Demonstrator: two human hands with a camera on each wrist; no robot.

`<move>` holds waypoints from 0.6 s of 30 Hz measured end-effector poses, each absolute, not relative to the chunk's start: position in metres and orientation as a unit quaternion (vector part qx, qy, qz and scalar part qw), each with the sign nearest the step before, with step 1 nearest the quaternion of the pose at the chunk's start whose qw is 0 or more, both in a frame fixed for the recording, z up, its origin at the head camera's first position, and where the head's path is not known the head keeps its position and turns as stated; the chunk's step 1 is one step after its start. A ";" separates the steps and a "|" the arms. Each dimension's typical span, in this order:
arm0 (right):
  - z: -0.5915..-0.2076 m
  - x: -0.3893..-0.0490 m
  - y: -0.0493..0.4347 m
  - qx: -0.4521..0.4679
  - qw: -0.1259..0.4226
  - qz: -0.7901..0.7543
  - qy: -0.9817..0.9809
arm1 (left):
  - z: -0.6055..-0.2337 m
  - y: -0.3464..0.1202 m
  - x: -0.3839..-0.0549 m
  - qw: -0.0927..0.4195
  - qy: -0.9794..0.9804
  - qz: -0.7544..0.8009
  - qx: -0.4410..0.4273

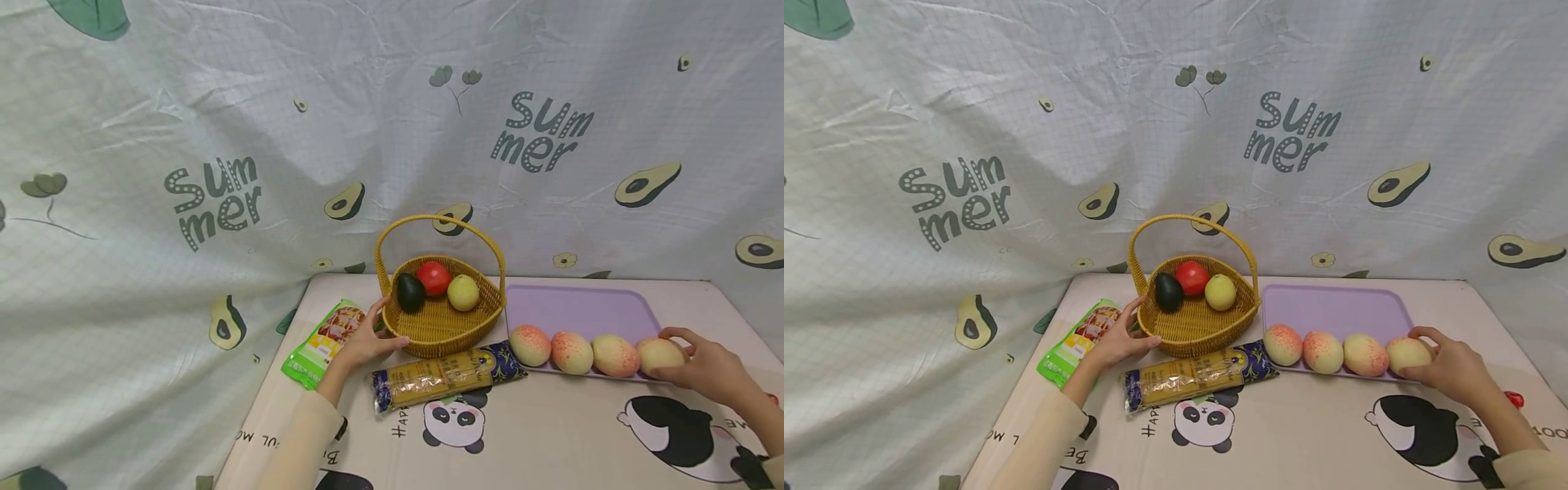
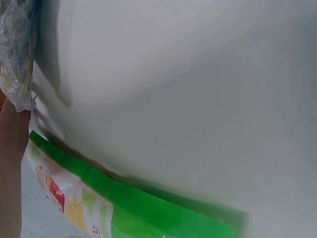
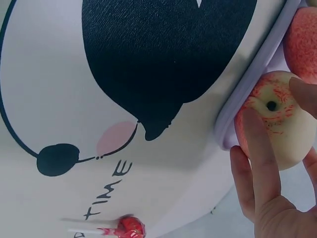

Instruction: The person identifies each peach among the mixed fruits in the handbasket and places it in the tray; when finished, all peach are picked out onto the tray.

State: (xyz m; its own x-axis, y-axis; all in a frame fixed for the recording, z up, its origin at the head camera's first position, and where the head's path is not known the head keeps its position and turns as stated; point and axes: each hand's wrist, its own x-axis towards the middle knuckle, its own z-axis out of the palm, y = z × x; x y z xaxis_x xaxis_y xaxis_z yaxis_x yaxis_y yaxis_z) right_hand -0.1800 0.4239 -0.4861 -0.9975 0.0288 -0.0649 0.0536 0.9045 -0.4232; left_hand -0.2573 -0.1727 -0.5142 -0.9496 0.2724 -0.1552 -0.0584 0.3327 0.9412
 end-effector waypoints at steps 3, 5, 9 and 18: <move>-0.487 -0.180 0.424 0.021 0.034 -0.219 0.975 | -0.513 -0.173 -0.257 0.145 0.803 0.575 0.066; -0.487 -0.180 0.425 0.018 0.035 -0.216 0.976 | -0.513 -0.173 -0.257 0.147 0.801 0.576 0.064; -0.486 -0.182 0.425 0.003 0.032 -0.202 0.979 | -0.513 -0.173 -0.258 0.148 0.802 0.575 0.059; -0.484 -0.180 0.420 -0.012 0.034 -0.191 0.981 | -0.515 -0.170 -0.260 0.153 0.796 0.582 0.063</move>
State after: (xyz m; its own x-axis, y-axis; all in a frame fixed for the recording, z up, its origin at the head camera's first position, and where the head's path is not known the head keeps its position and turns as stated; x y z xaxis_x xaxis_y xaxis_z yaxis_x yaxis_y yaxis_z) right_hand -0.1798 0.4203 -0.4839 -0.9974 -0.0356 -0.0623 -0.0097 0.9270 -0.3750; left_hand -0.2596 -0.1699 -0.5150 -0.9451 0.2783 -0.1714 -0.0788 0.3150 0.9458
